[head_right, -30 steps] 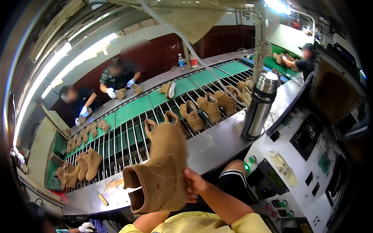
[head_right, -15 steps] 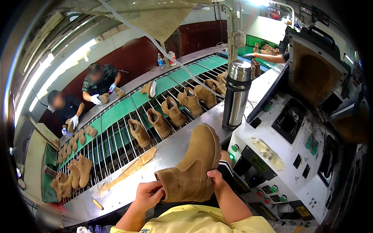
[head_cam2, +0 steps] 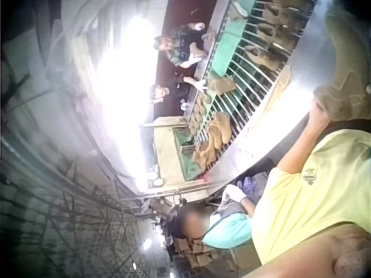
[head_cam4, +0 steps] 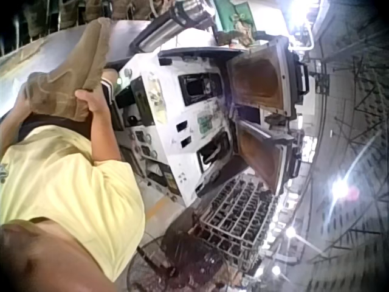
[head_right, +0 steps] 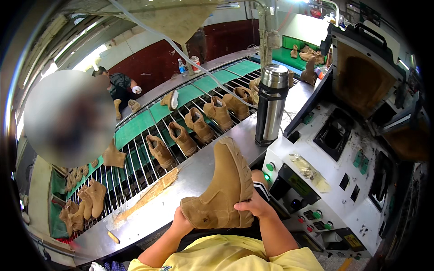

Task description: The person places boot uppers into a lasting machine, activates the machine by pressing a button, and removes the boots, placing them back on a conveyor belt alongside other boot components.

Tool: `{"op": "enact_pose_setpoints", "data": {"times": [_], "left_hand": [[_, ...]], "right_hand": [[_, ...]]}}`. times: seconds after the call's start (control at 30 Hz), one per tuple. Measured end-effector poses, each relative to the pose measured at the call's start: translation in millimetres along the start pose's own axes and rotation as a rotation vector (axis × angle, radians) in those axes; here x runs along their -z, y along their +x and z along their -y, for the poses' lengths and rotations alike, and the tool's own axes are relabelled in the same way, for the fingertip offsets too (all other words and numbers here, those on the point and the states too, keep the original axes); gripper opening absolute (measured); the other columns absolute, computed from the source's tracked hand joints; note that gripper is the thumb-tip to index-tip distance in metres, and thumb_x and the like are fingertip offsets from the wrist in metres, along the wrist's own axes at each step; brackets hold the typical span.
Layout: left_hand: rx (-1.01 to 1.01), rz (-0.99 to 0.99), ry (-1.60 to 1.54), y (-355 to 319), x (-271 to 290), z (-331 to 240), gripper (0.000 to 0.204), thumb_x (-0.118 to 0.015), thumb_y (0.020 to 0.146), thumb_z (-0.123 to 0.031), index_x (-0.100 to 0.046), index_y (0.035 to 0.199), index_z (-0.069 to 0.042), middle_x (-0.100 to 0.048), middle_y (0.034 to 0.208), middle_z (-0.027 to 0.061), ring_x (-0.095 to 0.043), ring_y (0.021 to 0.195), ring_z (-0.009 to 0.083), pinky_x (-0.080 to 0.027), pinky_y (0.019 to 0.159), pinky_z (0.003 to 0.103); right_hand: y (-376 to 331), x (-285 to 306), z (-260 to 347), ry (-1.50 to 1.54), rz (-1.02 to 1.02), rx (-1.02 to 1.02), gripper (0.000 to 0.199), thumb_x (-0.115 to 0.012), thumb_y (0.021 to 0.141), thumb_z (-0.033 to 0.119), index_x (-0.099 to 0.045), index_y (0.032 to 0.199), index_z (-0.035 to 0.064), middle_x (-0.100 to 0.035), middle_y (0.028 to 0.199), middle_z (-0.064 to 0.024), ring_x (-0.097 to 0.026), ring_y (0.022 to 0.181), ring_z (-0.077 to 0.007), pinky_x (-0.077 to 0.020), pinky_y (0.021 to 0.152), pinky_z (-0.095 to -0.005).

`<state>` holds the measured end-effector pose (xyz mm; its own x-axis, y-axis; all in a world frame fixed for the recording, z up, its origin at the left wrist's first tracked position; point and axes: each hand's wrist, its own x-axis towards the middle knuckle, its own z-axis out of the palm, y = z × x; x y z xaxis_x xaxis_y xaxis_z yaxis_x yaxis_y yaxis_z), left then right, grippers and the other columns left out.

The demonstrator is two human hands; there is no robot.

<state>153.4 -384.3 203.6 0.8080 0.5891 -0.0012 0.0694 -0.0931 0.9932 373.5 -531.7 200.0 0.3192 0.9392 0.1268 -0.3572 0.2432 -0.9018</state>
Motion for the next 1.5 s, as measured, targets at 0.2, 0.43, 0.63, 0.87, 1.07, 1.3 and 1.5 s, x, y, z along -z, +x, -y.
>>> {"op": "enact_pose_setpoints", "data": {"times": [0.2, 0.43, 0.63, 0.87, 1.07, 1.3, 1.5], "left_hand": [[-0.059, 0.129, -0.163, 12.8, -28.4, -4.4, 0.051, -0.076, 0.076, -0.012, -0.05, 0.119, -0.002, -0.06, 0.113, 0.0077, -0.058, 0.101, 0.0166, -0.047, 0.087, 0.033], [-0.05, 0.208, -0.135, 51.8, -57.3, 15.4, 0.038, -0.068, 0.081, -0.001, -0.05, 0.115, -0.001, -0.062, 0.102, 0.0061, -0.06, 0.094, 0.0155, -0.049, 0.083, 0.03], [0.022, -0.211, -0.236, 86.8, -17.7, 105.0, 0.006, -0.062, 0.085, -0.001, -0.057, 0.088, -0.001, -0.058, 0.074, 0.0042, -0.058, 0.062, 0.0125, -0.05, 0.056, 0.025], [0.075, -0.565, -0.041, 84.7, 54.2, 174.9, 0.008, -0.059, 0.084, -0.002, -0.052, 0.082, -0.002, -0.051, 0.067, 0.0012, -0.046, 0.057, 0.0069, -0.038, 0.052, 0.021], [0.104, -0.536, 0.169, 92.3, 54.4, 201.8, 0.01, -0.058, 0.084, -0.004, -0.053, 0.075, -0.001, -0.056, 0.061, 0.0029, -0.05, 0.052, 0.0091, -0.039, 0.05, 0.022], [0.132, -0.583, 0.027, 82.8, 59.3, 190.3, 0.012, -0.056, 0.084, -0.005, -0.054, 0.073, 0.0, -0.058, 0.06, 0.0046, -0.05, 0.051, 0.0082, -0.04, 0.05, 0.022], [0.071, -0.576, 0.059, 82.7, 61.4, 208.1, 0.013, -0.055, 0.083, -0.004, -0.053, 0.071, 0.001, -0.059, 0.061, 0.0051, -0.049, 0.051, 0.0074, -0.039, 0.049, 0.022]], "right_hand": [[-11.3, -2.8, 26.1, 0.03, -0.103, -0.111, 0.095, -0.077, 0.067, 0.016, -0.024, 0.145, 0.0023, -0.043, 0.138, -0.007, -0.039, 0.126, -0.0194, -0.0286, 0.106, -0.0345], [-35.3, 43.0, 52.4, -0.467, -0.421, 0.215, 0.128, -0.083, 0.058, 0.018, 0.006, 0.149, 0.0077, -0.041, 0.137, -0.0165, -0.038, 0.129, -0.025, -0.0271, 0.108, -0.0365], [-44.0, 111.4, 144.4, -0.581, -0.842, 0.22, 0.129, -0.085, 0.051, 0.004, -0.003, 0.15, 0.017, -0.053, 0.12, -0.0219, -0.057, 0.107, -0.0272, -0.0465, 0.092, -0.0386], [-33.0, 249.7, 272.4, -1.113, -1.438, 0.015, 0.114, -0.079, 0.057, 0.026, -0.014, 0.149, 0.0075, -0.045, 0.136, -0.0236, -0.05, 0.12, -0.0329, -0.0395, 0.1, -0.035], [-10.5, 358.0, 290.4, -1.157, -1.61, -0.245, 0.11, -0.077, 0.055, 0.026, -0.02, 0.145, 0.0018, -0.045, 0.133, -0.0231, -0.052, 0.115, -0.0321, -0.0462, 0.092, -0.0378], [41.0, 370.2, 248.8, -0.795, -1.544, -0.551, 0.105, -0.08, 0.053, 0.026, -0.028, 0.139, -0.0045, -0.048, 0.131, -0.0234, -0.056, 0.11, -0.0334, -0.048, 0.09, -0.0405], [40.8, 397.2, 217.6, -1.371, -1.567, -0.812, 0.107, -0.077, 0.055, 0.042, -0.03, 0.141, -0.0019, -0.035, 0.143, -0.0261, -0.04, 0.13, -0.0341, -0.035, 0.108, -0.0383]]}}
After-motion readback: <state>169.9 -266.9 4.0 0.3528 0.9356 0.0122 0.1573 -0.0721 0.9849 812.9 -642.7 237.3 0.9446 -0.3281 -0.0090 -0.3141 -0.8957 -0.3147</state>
